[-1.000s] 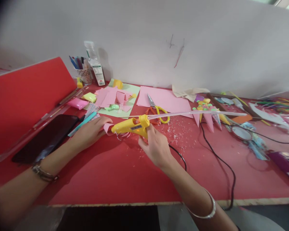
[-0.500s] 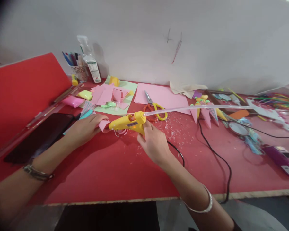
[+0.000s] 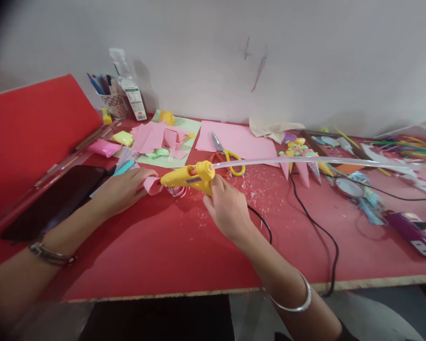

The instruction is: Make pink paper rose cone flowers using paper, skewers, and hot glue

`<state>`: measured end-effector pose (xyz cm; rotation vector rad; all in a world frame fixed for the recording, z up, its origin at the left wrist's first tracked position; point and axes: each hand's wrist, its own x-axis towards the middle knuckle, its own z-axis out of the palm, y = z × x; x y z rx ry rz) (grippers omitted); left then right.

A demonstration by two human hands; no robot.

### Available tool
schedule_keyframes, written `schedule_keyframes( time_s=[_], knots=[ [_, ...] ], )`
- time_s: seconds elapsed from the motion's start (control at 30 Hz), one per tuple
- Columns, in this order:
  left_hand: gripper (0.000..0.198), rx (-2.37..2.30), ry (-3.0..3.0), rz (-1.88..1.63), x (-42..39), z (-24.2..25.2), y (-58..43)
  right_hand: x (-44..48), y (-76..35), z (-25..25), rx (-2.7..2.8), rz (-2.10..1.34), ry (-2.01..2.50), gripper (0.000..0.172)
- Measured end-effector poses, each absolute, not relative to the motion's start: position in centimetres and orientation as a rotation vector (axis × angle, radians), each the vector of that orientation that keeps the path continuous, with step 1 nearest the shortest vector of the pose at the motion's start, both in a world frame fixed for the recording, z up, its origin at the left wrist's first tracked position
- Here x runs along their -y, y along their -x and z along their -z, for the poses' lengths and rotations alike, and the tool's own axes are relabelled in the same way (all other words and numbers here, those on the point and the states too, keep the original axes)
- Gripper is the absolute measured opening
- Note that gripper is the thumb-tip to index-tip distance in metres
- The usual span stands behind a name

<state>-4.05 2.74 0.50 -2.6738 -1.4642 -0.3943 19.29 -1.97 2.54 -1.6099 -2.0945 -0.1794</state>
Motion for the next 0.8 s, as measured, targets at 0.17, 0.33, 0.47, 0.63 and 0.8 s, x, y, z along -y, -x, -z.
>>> schedule_keyframes(
  time_s=[0.17, 0.33, 0.47, 0.63, 0.8],
  knots=[
    [0.029, 1.481, 2.711, 0.388, -2.62, -0.58, 4.01, 1.94, -19.26, -2.76, 2.1, 0.183, 1.642, 0.027],
    [0.027, 1.498, 2.747, 0.383, -2.56, -0.6, 4.01, 2.0, -19.2, -2.93, 2.113, 0.2, 1.655, 0.027],
    [0.026, 1.499, 2.757, 0.369, -2.48, -0.69, 3.99, 2.03, -19.24, -2.79, 2.109, 0.249, 1.622, 0.027],
    [0.025, 1.488, 2.785, 0.342, -2.53, -0.69, 4.04, 2.0, -19.25, -2.61, 2.095, 0.311, 1.591, 0.025],
    [0.022, 1.487, 2.805, 0.277, -2.64, -0.64, 4.05, 2.0, -19.27, -2.58, 2.1, 0.348, 1.564, 0.023]
  ],
)
